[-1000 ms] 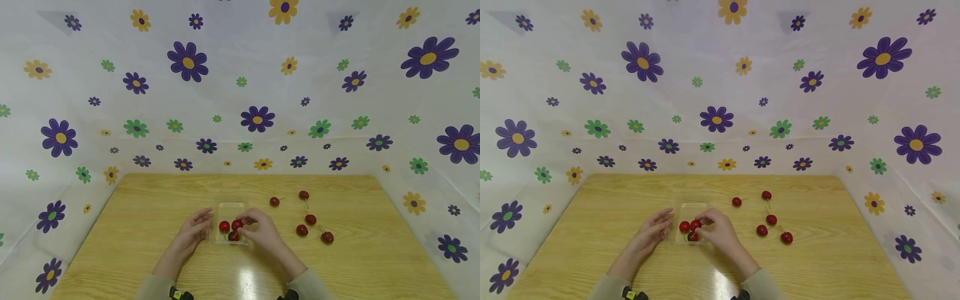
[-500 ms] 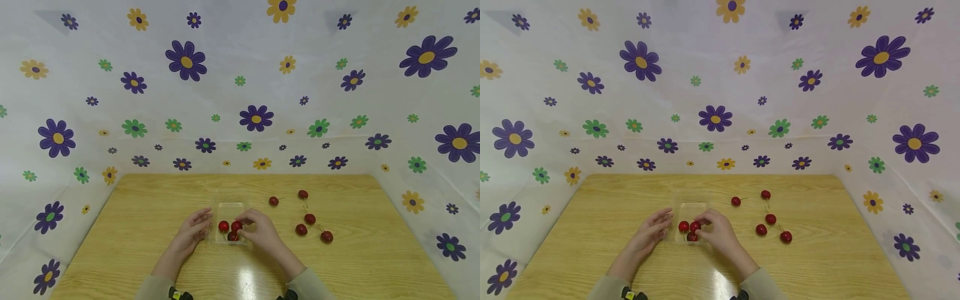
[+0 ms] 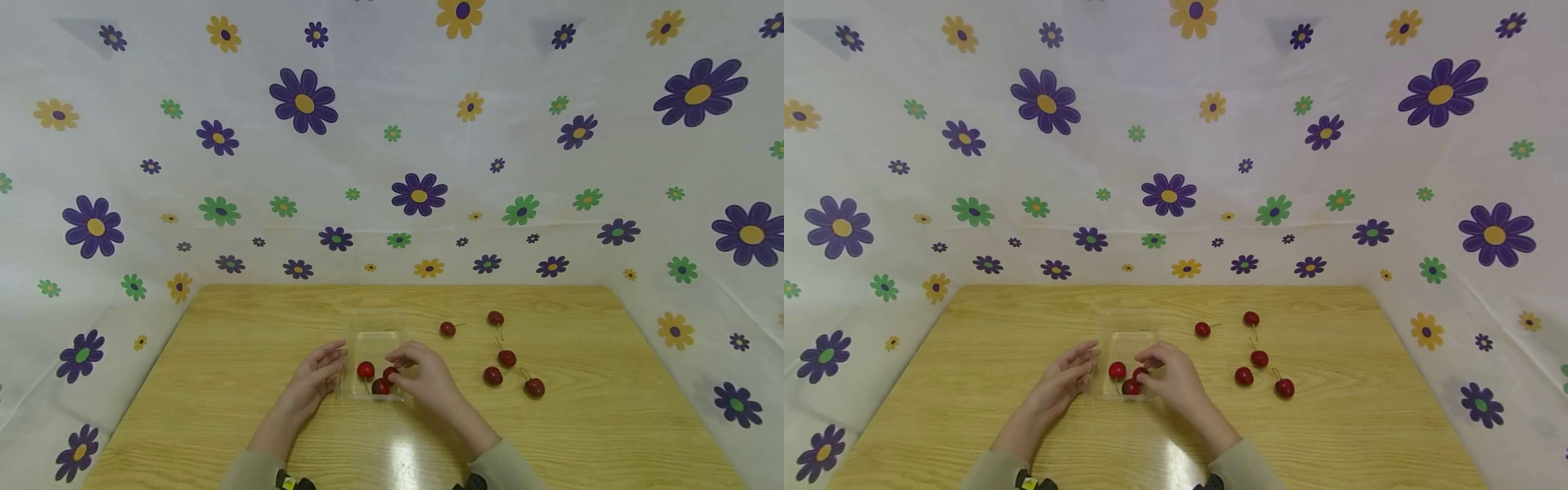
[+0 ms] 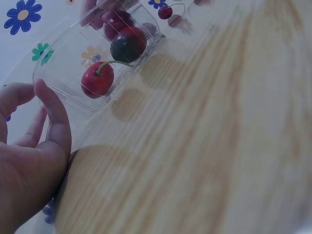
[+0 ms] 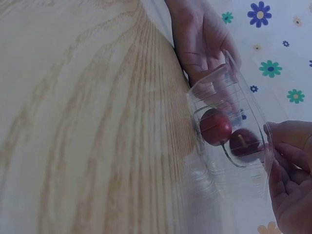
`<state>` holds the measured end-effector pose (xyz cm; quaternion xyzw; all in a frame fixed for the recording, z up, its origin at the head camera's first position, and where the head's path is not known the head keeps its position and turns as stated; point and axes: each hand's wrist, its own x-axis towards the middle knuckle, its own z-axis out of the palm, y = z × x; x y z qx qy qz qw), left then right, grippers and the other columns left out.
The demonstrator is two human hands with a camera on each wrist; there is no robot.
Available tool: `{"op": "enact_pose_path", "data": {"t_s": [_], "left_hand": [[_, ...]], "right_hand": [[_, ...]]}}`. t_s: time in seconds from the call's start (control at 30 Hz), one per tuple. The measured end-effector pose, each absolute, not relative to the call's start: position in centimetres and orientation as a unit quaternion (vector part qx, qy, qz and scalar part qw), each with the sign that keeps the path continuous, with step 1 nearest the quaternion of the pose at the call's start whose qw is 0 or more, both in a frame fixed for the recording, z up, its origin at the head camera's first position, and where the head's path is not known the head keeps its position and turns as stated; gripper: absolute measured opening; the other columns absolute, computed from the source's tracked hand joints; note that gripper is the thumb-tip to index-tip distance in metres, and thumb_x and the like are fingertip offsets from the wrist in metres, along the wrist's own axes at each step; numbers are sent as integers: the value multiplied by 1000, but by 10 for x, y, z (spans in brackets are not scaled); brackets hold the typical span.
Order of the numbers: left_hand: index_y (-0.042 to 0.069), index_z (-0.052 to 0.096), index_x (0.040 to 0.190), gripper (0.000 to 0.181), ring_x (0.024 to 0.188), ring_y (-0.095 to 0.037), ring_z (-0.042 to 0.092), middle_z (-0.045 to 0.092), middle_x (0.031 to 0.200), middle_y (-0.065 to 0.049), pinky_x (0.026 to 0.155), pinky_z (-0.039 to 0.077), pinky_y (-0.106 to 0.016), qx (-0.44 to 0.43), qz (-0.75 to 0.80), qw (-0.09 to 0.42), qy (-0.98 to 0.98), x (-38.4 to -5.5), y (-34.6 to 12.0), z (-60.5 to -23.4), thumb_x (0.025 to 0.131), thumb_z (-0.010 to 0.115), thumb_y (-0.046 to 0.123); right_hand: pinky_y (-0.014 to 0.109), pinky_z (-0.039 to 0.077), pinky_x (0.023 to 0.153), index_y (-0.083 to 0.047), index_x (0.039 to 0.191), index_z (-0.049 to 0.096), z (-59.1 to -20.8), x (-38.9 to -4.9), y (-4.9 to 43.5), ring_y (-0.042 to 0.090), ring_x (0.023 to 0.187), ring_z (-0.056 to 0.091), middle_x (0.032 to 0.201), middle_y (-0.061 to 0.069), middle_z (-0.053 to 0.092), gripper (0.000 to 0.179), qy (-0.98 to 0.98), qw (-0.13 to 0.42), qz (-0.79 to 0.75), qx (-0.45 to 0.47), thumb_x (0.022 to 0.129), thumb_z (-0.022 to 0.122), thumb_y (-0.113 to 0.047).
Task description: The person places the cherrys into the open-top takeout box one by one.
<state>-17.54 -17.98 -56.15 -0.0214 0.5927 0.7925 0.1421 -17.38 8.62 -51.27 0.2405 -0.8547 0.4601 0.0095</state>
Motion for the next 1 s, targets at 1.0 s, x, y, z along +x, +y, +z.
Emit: {"op": "enact_pose_path", "data": {"t_s": [1.0], "left_hand": [[-3,43,157,53,102,-5,63,62,127,4,73,54,-17,-40,800,131,585,-174,-177,-563,106,56,-3]], "right_hand": [[28,61,91,6,113,74,-526,-182,125,4,93,68,110,27,74,23,-777,40,603,174,91,78,7]]}}
